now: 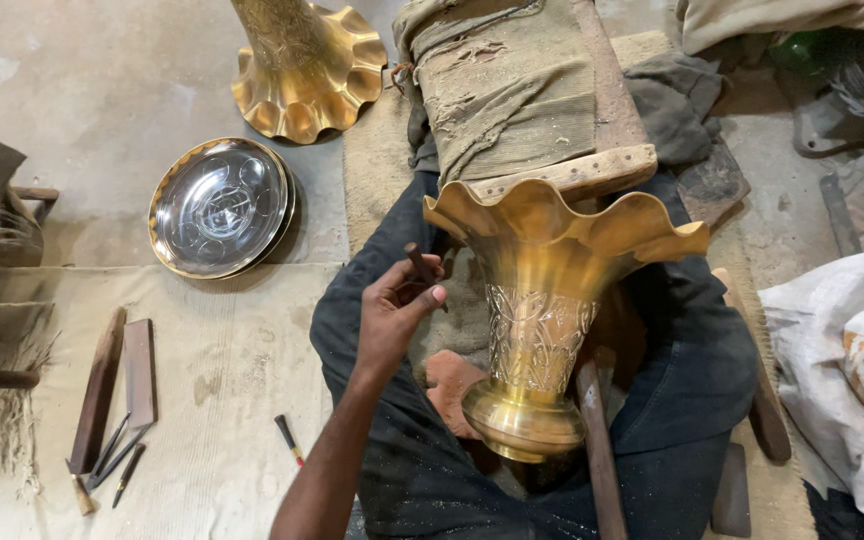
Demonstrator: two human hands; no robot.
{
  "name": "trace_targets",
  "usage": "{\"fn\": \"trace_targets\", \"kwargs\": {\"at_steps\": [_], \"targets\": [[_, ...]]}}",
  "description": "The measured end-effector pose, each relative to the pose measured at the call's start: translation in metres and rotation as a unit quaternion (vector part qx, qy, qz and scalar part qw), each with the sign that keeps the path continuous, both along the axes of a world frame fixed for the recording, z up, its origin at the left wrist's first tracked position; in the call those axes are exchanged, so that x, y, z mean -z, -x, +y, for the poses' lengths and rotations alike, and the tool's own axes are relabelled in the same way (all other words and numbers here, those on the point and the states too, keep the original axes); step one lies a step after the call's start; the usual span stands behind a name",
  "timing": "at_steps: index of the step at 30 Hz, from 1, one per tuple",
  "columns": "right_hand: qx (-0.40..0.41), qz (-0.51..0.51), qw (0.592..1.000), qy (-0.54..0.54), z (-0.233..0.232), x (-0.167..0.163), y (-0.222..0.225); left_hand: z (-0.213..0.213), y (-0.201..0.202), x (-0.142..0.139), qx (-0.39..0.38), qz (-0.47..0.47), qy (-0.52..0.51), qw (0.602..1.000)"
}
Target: The person sits on the floor with a brass vase held between their legs and engraves a decorative pattern into its surface. They hold a chisel against the metal with one hand and strike it with a wooden mallet in the other, repositioning the chisel repeatedly to work different parts of the pattern.
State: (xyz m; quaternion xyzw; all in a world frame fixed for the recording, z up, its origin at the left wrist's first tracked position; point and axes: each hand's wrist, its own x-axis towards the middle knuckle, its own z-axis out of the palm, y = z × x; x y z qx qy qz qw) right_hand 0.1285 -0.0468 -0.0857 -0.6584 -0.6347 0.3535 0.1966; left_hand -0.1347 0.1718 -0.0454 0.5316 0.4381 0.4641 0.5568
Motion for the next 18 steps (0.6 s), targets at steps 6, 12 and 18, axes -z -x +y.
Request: {"fn": "trace_targets", "kwargs": {"at_steps": [6,12,18], "targets": [[-0.013,0.006,1.000,-0.005,-0.010,0.006,0.001,-0.011,-0.006,0.012,0.014,-0.008,0.021,1.000],[-0.023,0.009,1.000,-0.009,-0.017,0.019,0.000,-0.017,-0.002,0.014,0.016,-0.015,0.022,1.000],[-0.035,0.012,0.999,-0.014,-0.018,0.022,-0.005,-0.021,-0.004,0.017,0.024,-0.022,0.020,0.999]]}}
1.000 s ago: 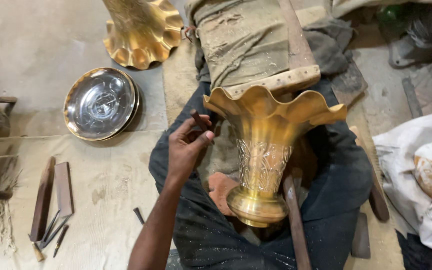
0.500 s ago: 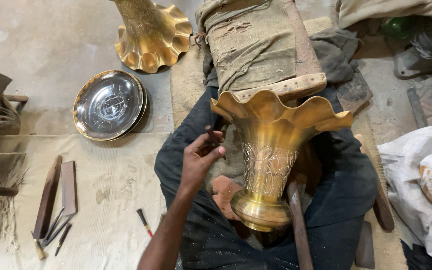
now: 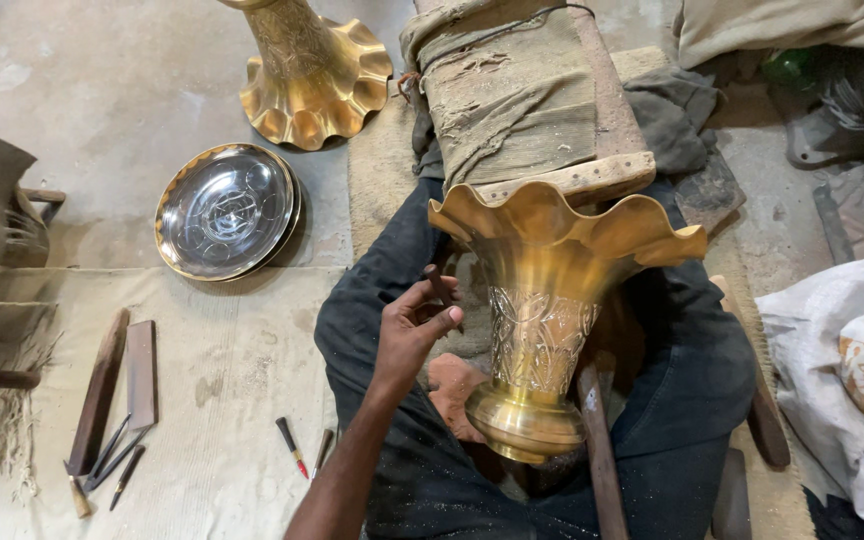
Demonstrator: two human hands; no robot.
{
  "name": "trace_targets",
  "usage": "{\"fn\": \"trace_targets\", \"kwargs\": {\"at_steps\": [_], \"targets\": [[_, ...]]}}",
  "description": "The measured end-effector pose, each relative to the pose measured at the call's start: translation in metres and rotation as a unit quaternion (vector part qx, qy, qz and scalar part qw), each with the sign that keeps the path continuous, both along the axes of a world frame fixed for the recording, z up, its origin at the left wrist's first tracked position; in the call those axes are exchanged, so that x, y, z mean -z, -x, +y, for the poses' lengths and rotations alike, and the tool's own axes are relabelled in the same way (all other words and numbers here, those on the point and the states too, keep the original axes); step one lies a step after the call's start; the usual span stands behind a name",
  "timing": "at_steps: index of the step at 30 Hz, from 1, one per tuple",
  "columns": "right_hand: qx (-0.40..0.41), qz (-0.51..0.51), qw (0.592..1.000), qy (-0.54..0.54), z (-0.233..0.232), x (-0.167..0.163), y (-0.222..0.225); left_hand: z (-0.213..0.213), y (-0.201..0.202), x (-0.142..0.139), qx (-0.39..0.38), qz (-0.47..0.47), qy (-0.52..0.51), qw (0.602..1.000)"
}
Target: The person sits on the floor with a brass vase held between their legs and engraves a decorative pattern into its surface. They hold a chisel against the metal with one hand and strike it with a wooden mallet in the other, repositioning the chisel repeatedly to work different parts of the pattern.
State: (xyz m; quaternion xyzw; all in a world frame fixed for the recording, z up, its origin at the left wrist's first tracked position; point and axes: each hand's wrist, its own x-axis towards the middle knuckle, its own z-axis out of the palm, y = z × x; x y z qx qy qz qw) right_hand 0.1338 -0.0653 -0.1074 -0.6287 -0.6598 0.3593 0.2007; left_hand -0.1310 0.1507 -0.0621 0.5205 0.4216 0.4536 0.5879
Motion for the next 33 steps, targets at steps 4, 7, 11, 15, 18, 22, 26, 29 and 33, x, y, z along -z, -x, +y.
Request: {"fn": "trace_targets", "kwargs": {"at_steps": [4,7,11,15,18,22,26,29,33], "targets": [[-0.015,0.004,1.000,-0.006,-0.007,0.008,0.000,-0.005,0.001,0.001,-0.003,0.011,0.004,1.000],[-0.034,0.012,0.999,-0.018,-0.013,0.010,0.000,-0.007,0.002,0.002,0.005,0.009,0.001,1.000],[-0.010,-0.050,0.990,-0.129,-0.029,-0.004,-0.013,-0.014,-0.002,0.007,0.031,0.007,-0.003,0.999],[0.105,-0.194,0.970,-0.099,-0.044,-0.019,-0.011,-0.036,-0.015,0.019,0.076,-0.001,-0.016,0.997],[0.114,-0.192,0.975,0.015,-0.052,-0.014,0.001,-0.053,-0.027,0.027,0.105,-0.030,0.010,0.994],[0.294,0.001,0.955,0.041,-0.061,-0.011,-0.005,-0.054,-0.044,0.025,0.136,-0.005,-0.066,0.988],[0.446,0.214,0.867,0.063,-0.073,-0.038,-0.030,-0.053,-0.053,0.017,0.163,0.029,-0.134,0.977],[0.410,0.441,0.797,-0.052,-0.074,-0.059,-0.031,-0.053,-0.056,0.014,0.177,0.076,-0.182,0.964],[0.340,0.483,0.807,-0.025,-0.049,-0.074,-0.036,-0.052,-0.059,0.021,0.181,0.082,-0.203,0.959]]}}
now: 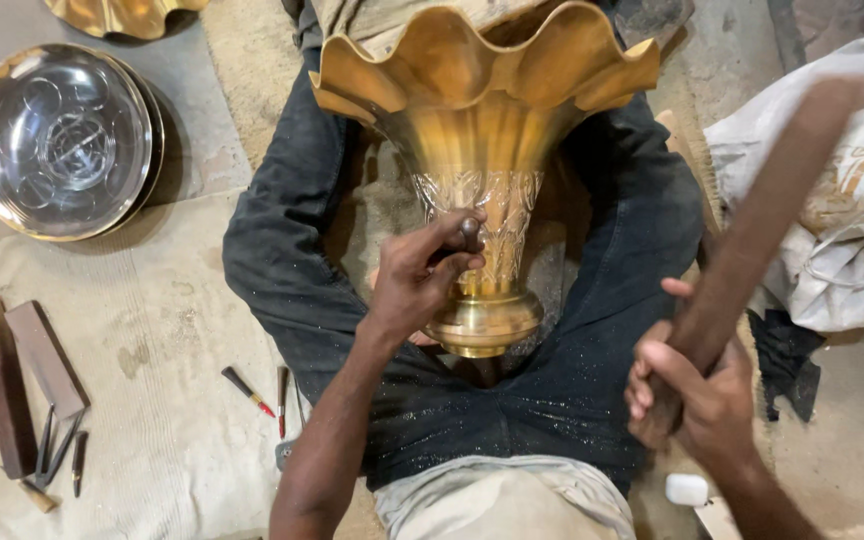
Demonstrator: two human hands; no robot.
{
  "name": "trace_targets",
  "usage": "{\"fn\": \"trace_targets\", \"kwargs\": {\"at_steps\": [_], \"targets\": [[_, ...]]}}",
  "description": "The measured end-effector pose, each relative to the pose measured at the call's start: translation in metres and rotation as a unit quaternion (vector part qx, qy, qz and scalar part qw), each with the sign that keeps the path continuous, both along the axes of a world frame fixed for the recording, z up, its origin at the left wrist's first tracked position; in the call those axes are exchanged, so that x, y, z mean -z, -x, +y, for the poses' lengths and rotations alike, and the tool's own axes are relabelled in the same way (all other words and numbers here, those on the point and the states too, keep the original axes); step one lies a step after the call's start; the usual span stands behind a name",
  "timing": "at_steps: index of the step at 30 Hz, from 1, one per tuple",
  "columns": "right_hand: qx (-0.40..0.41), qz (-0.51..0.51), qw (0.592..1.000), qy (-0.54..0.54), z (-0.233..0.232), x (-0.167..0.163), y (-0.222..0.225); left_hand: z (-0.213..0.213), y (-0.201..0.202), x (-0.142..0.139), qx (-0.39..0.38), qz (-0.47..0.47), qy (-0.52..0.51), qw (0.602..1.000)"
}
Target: The person sits on the floor with a brass vase held between their legs and engraves a decorative pattern into its surface. They hold a chisel against the metal with one hand and strike it with a wooden mallet in the other, repositioning the chisel repeatedly to work different parts of the pattern.
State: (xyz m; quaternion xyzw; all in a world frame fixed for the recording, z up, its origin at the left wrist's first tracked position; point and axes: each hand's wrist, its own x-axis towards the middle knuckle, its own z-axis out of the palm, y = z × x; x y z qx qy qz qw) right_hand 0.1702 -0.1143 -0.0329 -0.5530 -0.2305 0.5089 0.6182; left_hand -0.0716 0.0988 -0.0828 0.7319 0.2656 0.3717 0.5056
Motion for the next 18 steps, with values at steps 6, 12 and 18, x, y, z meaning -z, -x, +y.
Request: {"fn": "trace_targets", "kwargs": {"at_steps": [6,12,18], "targets": [[-0.093,-0.497,0.862,-0.020,0.074,-0.043,-0.033,-0.008,-0.003,0.022,-0.035,-0.026,-0.005,0.999],[-0.389,-0.813,0.402,0.160,0.140,-0.092,-0.035,-0.013,-0.001,0.037,-0.057,0.010,-0.028,0.998],[-0.387,-0.811,0.412,0.148,0.152,-0.092,-0.021,-0.011,0.000,0.034,-0.051,0.020,-0.004,0.998]]}}
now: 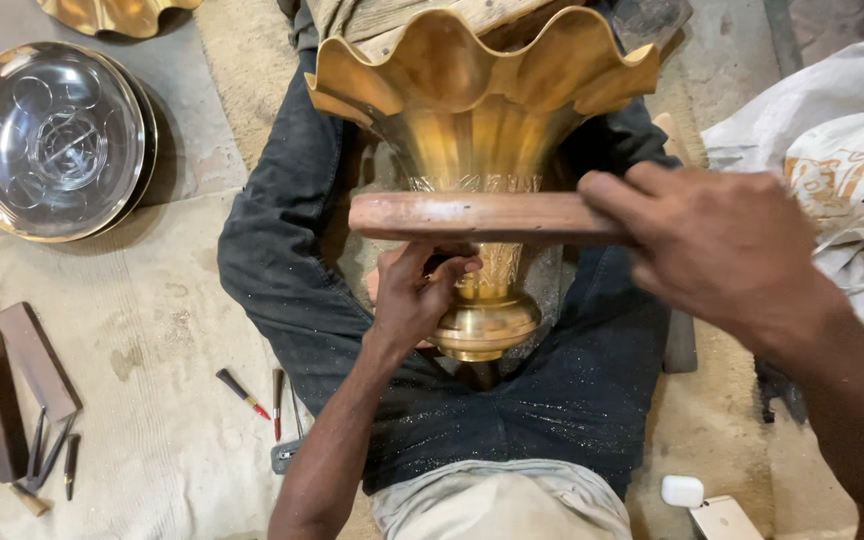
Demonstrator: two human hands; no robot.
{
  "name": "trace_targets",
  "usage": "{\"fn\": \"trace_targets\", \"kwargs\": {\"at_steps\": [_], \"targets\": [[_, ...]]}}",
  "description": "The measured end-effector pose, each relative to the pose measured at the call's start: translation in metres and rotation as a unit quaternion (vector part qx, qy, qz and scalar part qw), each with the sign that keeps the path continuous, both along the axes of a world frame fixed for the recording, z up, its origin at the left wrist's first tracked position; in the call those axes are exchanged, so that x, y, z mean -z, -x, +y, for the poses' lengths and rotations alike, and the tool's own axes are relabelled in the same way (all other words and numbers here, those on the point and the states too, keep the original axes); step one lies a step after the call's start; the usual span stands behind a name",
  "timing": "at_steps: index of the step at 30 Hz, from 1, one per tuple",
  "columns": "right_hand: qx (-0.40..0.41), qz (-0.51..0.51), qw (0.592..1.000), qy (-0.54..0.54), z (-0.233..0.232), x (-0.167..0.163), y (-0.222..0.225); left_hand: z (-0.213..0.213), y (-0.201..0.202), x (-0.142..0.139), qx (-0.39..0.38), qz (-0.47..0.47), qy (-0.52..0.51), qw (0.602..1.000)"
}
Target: The person sits on the floor with a brass vase held between their legs and engraves a decorative pattern into its surface. They hold a chisel against the metal with one hand and strike it with a wooden mallet in the other, repositioning the chisel repeatedly to work different parts of the pattern.
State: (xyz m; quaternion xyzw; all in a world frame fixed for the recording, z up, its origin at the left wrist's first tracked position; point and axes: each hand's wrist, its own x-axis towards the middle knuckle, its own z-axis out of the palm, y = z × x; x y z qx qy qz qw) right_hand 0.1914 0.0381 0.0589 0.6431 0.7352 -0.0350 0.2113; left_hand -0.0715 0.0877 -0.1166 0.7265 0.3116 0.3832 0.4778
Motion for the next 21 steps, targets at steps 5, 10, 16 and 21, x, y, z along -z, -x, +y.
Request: {"fn": "trace_targets", "kwargs": {"at_steps": [5,10,16,21], "targets": [[0.033,0.057,0.998,0.011,-0.002,-0.001,0.001,0.003,0.001,-0.005,0.004,0.032,-0.003,0.999],[0.060,0.110,0.992,-0.013,-0.008,0.003,-0.002,0.005,0.000,-0.006,0.010,0.001,-0.012,1.000],[0.072,0.134,0.984,-0.093,-0.017,0.015,-0.017,0.024,0.005,-0.010,-0.046,-0.162,0.072,0.983],[0.046,0.125,0.980,-0.144,-0.015,0.019,-0.022,0.028,0.004,-0.012,-0.004,-0.097,0.030,0.995]]}}
